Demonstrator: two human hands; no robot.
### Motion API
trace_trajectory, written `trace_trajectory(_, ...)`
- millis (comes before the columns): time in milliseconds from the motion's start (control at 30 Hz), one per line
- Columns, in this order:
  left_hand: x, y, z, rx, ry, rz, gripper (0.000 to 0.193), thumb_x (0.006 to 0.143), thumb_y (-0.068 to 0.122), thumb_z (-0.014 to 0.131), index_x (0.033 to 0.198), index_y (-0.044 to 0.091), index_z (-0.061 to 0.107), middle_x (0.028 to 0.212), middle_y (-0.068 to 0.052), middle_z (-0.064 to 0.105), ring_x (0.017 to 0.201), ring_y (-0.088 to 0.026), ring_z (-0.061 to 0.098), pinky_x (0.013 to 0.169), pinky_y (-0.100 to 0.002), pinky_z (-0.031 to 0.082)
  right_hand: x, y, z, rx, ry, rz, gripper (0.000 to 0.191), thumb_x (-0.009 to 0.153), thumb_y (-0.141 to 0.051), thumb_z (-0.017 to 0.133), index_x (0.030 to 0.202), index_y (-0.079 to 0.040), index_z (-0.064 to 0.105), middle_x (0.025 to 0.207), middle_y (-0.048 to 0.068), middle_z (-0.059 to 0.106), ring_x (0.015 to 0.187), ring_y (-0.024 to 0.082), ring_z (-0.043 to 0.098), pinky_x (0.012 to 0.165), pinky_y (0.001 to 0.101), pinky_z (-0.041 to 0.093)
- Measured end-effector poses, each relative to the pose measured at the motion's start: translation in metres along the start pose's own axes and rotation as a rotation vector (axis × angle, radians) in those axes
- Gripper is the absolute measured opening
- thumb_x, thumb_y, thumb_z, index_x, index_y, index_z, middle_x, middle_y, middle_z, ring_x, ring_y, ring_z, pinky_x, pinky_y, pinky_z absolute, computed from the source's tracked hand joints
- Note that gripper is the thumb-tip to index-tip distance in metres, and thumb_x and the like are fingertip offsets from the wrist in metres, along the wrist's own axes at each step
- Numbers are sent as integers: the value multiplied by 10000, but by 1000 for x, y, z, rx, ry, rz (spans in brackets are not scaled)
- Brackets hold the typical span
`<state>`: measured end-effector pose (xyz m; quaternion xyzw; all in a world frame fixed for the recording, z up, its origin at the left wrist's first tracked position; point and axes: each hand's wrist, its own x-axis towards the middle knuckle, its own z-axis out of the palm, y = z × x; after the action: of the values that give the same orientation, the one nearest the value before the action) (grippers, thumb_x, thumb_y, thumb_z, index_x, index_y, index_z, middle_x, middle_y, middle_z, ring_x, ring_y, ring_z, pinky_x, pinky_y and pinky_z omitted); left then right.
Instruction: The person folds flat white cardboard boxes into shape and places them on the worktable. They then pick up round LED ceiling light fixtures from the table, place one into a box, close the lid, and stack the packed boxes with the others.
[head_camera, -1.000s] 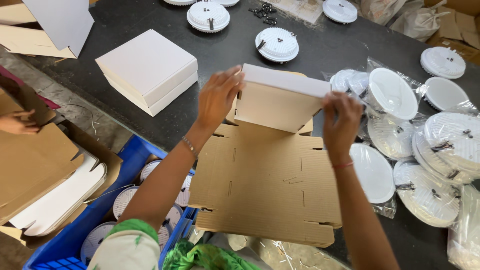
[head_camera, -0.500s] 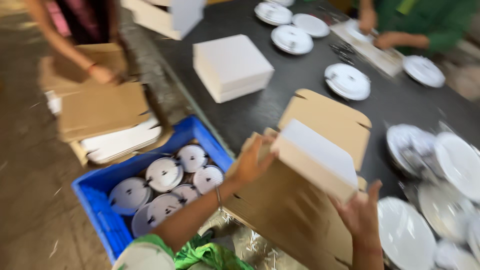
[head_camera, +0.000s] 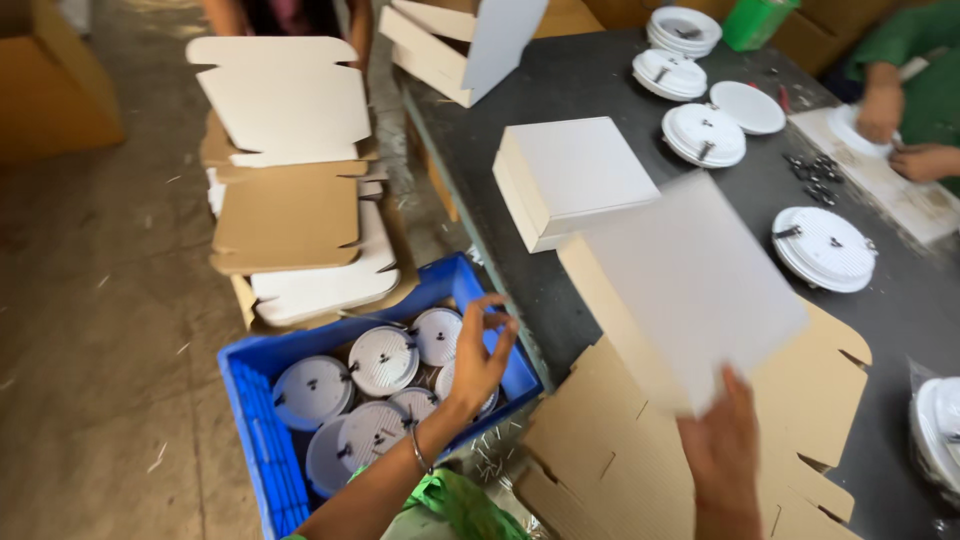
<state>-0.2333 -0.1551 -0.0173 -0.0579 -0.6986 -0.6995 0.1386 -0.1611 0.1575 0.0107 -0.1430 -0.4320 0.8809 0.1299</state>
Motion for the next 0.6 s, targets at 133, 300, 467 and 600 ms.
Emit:
trace_trajectory(133,67,18,8,11,-16,289,631,931,261,765,1430,20,463,1507,-213,449,1331,-340,554,1118,-448,463,85,13,107,6,-124,-95,507,1002,-300,627,1451,-105,493,1424,34,547,1318,192,530,1090,403,428)
trace_trajectory(300,171,18,43,300,-58,563,953,771,420,910,1543,166,412,1667,-250,166,1527,-487,251,1218,-553,331,192,61,172,-78,-133,85,579,1005,-402,670,1364,6,469,1340,108,515,1293,328,550,1024,481,497)
trace_trajectory(467,238,-29,66,547,-239,330,1038,585,410,971,1469,259,449,1641,-211,112,1477,-517,199,1107,-659,255,189,90,151,-567,-18,239,561,956,-417,598,1378,-61,501,1450,67,486,1283,287,527,1005,456,513)
trace_trajectory(600,244,-62,83,533,-100,441,902,700,282,913,1484,208,474,1705,-226,86,1537,-498,211,1193,-609,317,137,84,113,-584,-123,258,447,985,-341,587,1314,-38,586,1339,75,615,1239,247,611,1017,410,529)
